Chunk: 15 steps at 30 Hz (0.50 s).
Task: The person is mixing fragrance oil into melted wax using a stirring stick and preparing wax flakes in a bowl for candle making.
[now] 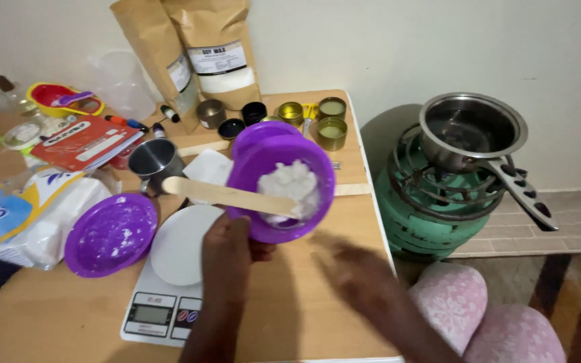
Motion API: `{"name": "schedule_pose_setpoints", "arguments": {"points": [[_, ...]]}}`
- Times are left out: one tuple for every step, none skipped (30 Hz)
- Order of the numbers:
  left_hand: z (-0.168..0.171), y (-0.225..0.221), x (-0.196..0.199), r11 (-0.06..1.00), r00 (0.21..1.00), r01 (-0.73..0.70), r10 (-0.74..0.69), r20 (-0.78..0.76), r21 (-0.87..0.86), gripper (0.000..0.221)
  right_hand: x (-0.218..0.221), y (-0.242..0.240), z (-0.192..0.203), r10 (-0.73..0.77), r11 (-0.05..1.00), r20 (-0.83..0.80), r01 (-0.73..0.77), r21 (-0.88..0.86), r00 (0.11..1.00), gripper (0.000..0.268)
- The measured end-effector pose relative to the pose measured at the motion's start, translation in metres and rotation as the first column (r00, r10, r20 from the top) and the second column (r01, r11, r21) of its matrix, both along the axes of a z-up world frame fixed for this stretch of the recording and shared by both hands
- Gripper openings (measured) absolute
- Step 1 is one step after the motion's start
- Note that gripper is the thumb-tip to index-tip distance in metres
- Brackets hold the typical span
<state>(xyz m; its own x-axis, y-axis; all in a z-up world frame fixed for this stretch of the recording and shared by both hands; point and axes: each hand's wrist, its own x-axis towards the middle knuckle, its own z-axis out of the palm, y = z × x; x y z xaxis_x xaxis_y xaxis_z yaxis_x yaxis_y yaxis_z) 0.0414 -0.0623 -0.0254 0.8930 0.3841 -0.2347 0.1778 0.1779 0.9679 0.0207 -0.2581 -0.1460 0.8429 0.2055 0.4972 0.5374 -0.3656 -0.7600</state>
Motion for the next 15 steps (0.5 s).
{"name": "schedule_pose_setpoints", "arguments": {"points": [[0.003,-0.011,0.004,0.999,0.999,0.038,-0.038,-0.024,-0.020,0.018,-0.022,-0.025,0.054,-0.055,0.972,-0.087,0.073,0.223,0.995,0.036],[-0.003,-0.021,0.007,0.999,0.999,0.041,-0.042,-0.019,-0.032,0.018,-0.020,-0.057,0.050,-0.060,0.974,-0.082,0.076,0.211,0.995,0.036],[-0.008,-0.030,0.012,0.994,0.996,0.086,-0.087,-0.011,-0.071,0.016,-0.014,-0.088,0.046,-0.248,0.948,-0.098,0.262,0.178,0.964,0.028],[-0.013,-0.038,0.017,0.985,0.991,0.131,-0.132,-0.002,-0.108,0.016,-0.008,-0.118,0.044,-0.428,0.886,-0.108,0.440,0.144,0.897,0.026],[-0.013,-0.047,0.020,0.985,0.992,0.125,-0.127,-0.003,-0.117,0.016,-0.003,-0.138,0.047,-0.424,0.890,-0.107,0.436,0.136,0.899,0.026],[-0.014,-0.055,0.023,0.974,0.986,0.163,-0.165,0.000,-0.155,0.019,0.003,-0.157,0.050,-0.622,0.769,0.051,0.598,0.227,0.781,0.017],[-0.015,-0.064,0.025,0.960,0.977,0.207,-0.212,-0.003,-0.189,0.023,0.004,-0.177,0.051,-0.789,0.609,0.173,0.715,0.344,0.589,0.014],[-0.021,-0.067,0.027,0.959,0.977,0.208,-0.214,-0.012,-0.194,0.023,0.008,-0.201,0.046,-0.791,0.608,0.169,0.720,0.336,0.588,0.014],[-0.025,-0.071,0.032,0.948,0.962,0.257,-0.269,-0.044,-0.187,0.025,0.016,-0.227,0.047,-0.798,0.581,0.022,0.761,0.289,0.602,0.013],[-0.028,-0.076,0.036,0.935,0.943,0.305,-0.323,-0.075,-0.181,0.029,0.024,-0.253,0.048,-0.794,0.559,-0.126,0.795,0.234,0.595,0.012],[-0.028,-0.075,0.036,0.935,0.946,0.300,-0.317,-0.063,-0.187,0.029,0.052,-0.301,0.022,-0.790,0.567,-0.113,0.789,0.237,0.602,0.012],[-0.028,-0.075,0.036,0.931,0.939,0.324,-0.338,-0.062,-0.169,0.027,0.071,-0.349,-0.007,-0.615,0.679,-0.294,0.681,0.274,0.732,0.018],[-0.029,-0.075,0.032,0.924,0.929,0.350,-0.363,-0.070,-0.153,0.026,0.074,-0.394,-0.041,-0.392,0.758,-0.457,0.562,0.331,0.798,0.032],[-0.032,-0.075,0.032,0.924,0.930,0.346,-0.360,-0.066,-0.162,0.026,0.085,-0.350,0.004,-0.393,0.764,-0.453,0.559,0.324,0.800,0.032],[-0.035,-0.073,0.031,0.916,0.924,0.364,-0.378,-0.059,-0.166,0.027,0.084,-0.302,0.043,-0.329,0.769,-0.654,0.595,0.233,0.681,0.037]]}}
